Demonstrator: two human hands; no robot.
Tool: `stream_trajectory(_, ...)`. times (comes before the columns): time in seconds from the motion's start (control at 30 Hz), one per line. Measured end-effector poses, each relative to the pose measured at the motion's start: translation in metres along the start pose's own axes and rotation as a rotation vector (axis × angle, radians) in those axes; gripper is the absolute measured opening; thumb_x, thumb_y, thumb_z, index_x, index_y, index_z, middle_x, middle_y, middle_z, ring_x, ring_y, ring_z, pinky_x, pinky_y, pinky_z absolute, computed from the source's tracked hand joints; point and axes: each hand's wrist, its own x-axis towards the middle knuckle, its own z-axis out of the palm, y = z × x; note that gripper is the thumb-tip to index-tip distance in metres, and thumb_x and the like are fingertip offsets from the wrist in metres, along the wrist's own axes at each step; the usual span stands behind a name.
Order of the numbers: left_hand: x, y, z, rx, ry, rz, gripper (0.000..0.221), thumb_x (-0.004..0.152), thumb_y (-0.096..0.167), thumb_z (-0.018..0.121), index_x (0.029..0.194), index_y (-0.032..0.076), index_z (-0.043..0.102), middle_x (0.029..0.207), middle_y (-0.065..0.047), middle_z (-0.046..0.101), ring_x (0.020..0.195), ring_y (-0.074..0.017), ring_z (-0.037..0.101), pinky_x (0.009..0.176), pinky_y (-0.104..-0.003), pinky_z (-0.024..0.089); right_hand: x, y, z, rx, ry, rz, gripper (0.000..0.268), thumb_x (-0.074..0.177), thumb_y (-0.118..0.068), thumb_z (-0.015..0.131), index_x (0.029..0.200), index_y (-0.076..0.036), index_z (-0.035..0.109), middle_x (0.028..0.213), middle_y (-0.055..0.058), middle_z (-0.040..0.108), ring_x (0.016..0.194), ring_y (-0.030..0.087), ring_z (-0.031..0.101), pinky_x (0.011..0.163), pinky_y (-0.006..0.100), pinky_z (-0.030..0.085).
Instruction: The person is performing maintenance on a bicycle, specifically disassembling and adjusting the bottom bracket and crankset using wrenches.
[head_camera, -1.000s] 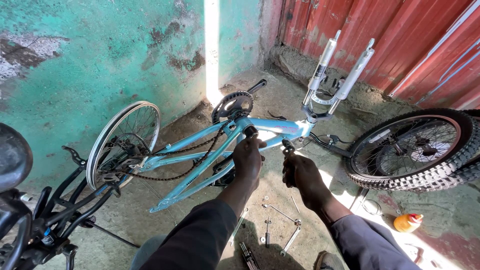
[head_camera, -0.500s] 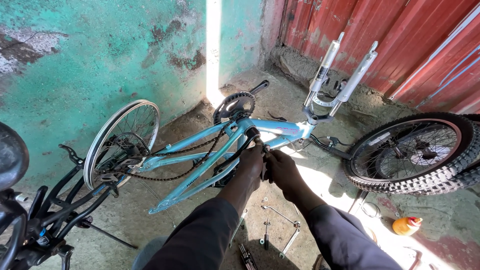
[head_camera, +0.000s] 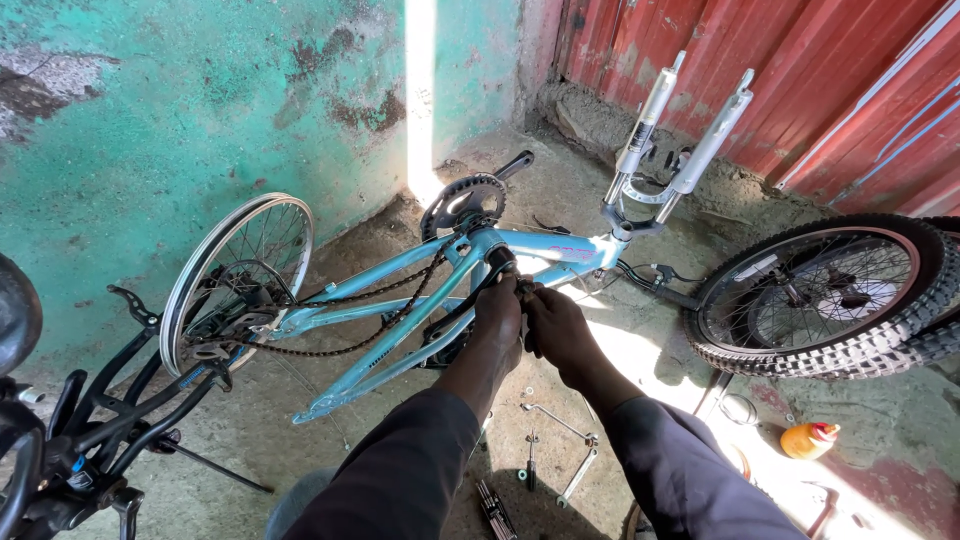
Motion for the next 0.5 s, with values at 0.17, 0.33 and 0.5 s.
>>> stream_trajectory(0.17,-0.007,0.003,0.006,-0.146,0.033,-0.028,0.041,0.114,0.031,0.039,0.128,0.001,0.064,0.104,-0.012,0.071,0.082,-0.0137,0.061,0.077,-0.035,0.049,0.002,0.002,0.001,0.027,-0.006,0.006,0.036,0.099,-0.025,0.055,0.095,0.008,0.068,0.062,0.018,0.057,0.048,0.023,0.065,0.041,0.029,0.052)
stream_trajectory(0.33,0.032,-0.028,-0.003,-0.258,0.068,0.024,0.031,0.113,0.028,0.054,0.124,0.0,0.063,0.111,-0.019,0.073,0.087,-0.0193,0.065,0.08,-0.041,0.051,0.012,0.014,-0.003,-0.057,-0.039,-0.02,0.042,0.101,-0.031,0.053,0.091,0.007,0.069,0.057,0.018,0.058,0.044,0.022,0.064,0.038,0.029,0.05)
stream_trajectory(0.5,0.057,-0.038,0.009,-0.428,0.253,0.0,0.039,0.098,0.025,0.079,0.113,-0.006,0.061,0.088,-0.015,0.061,0.077,-0.0214,0.063,0.074,-0.037,0.054,-0.002,-0.007,-0.005,-0.293,0.003,-0.013,0.046,0.1,-0.035,0.055,0.115,0.005,0.071,0.108,0.031,0.07,0.102,0.045,0.071,0.086,0.054,0.055)
